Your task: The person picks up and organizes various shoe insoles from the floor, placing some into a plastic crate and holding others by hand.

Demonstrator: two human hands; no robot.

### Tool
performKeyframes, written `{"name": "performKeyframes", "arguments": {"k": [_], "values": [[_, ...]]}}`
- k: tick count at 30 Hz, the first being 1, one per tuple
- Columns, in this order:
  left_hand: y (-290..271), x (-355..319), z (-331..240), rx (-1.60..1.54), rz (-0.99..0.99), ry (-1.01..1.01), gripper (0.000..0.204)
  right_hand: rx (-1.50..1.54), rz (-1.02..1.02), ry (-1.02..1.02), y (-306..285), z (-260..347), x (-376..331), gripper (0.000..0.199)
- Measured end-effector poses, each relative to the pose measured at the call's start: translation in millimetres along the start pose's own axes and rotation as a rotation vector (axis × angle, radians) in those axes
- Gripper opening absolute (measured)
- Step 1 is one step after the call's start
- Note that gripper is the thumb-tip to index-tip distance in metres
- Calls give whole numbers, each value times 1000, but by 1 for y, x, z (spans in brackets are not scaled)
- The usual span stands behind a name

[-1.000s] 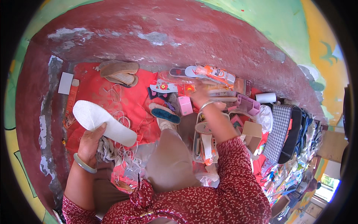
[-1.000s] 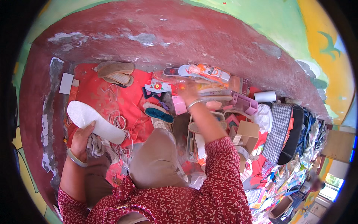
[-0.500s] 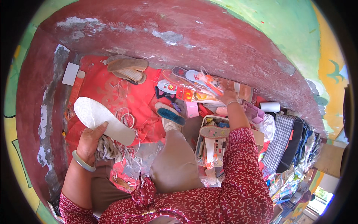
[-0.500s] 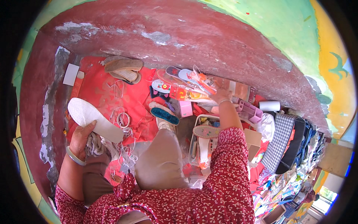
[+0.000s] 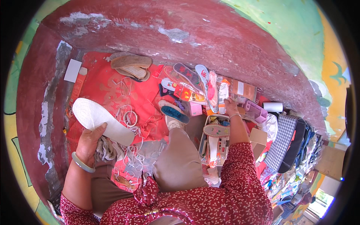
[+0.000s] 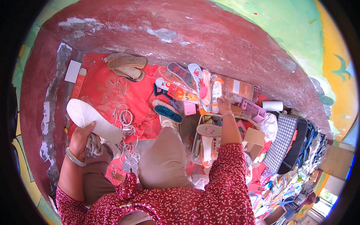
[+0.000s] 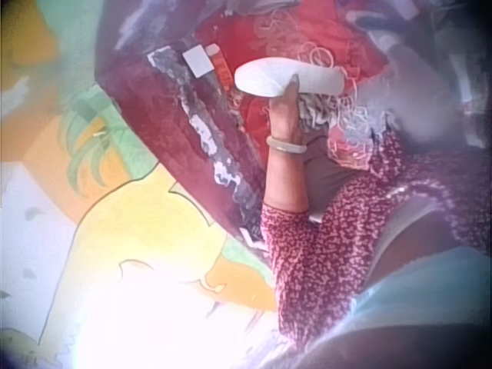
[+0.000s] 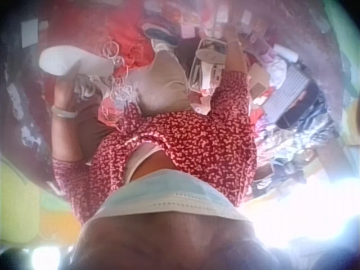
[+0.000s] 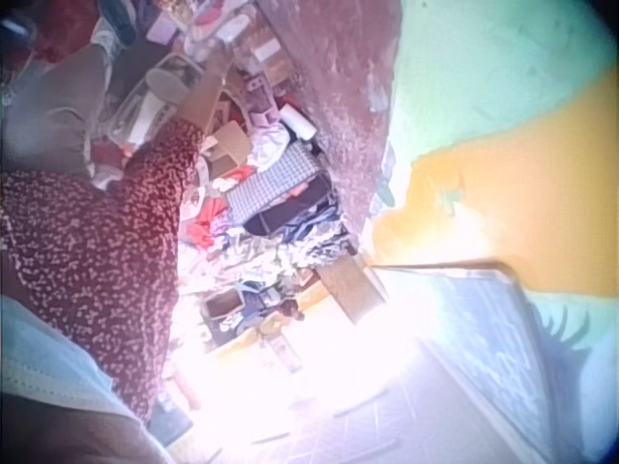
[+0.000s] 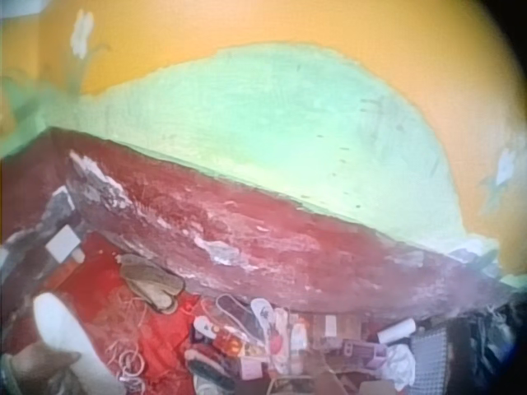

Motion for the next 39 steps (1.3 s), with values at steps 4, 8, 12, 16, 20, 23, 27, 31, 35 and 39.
{"name": "performKeyframes", "arguments": {"k": [4, 8, 12, 16, 20, 23, 27, 31, 35, 39], "values": [[-1, -2, 0, 2, -34, 1, 15, -131, -277, 93, -14, 25, -14, 33], [-3, -5, 0, -1, -75, -3, 14, -403, -167, 51, -21, 94, -21, 34], [6, 1, 1, -3, -32, -17, 13, -569, 69, 129, 13, 114, -5, 49], [3, -1, 1, -8, -21, 20, 12, -497, 119, 193, 21, 142, -12, 78], [2, 0, 2, -3, -13, 27, 12, -439, 112, 219, 36, 125, -5, 89], [0, 0, 3, -6, -16, 47, 12, -414, 63, 254, 41, 119, -8, 82], [1, -5, -1, -8, -33, 35, 13, -458, -225, 122, 33, 141, -20, 63], [-2, -8, -1, -11, -23, 21, 14, -540, -256, 38, 24, 142, -20, 49], [-9, -10, -1, 48, -18, 33, 15, -576, -441, -48, 12, 139, -23, 39], [-13, -9, -1, 39, -14, 44, 16, -392, -312, -3, 3, 127, -21, 36]]}}
Point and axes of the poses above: each hand's wrist, its own x-axis towards the middle knuckle, its own y-axis out of the palm, z = x × y, the point moved 5 cm from there along x, towards the middle knuckle, and after that the axes turned 7 degrees about -x, right-handed, at the moved point
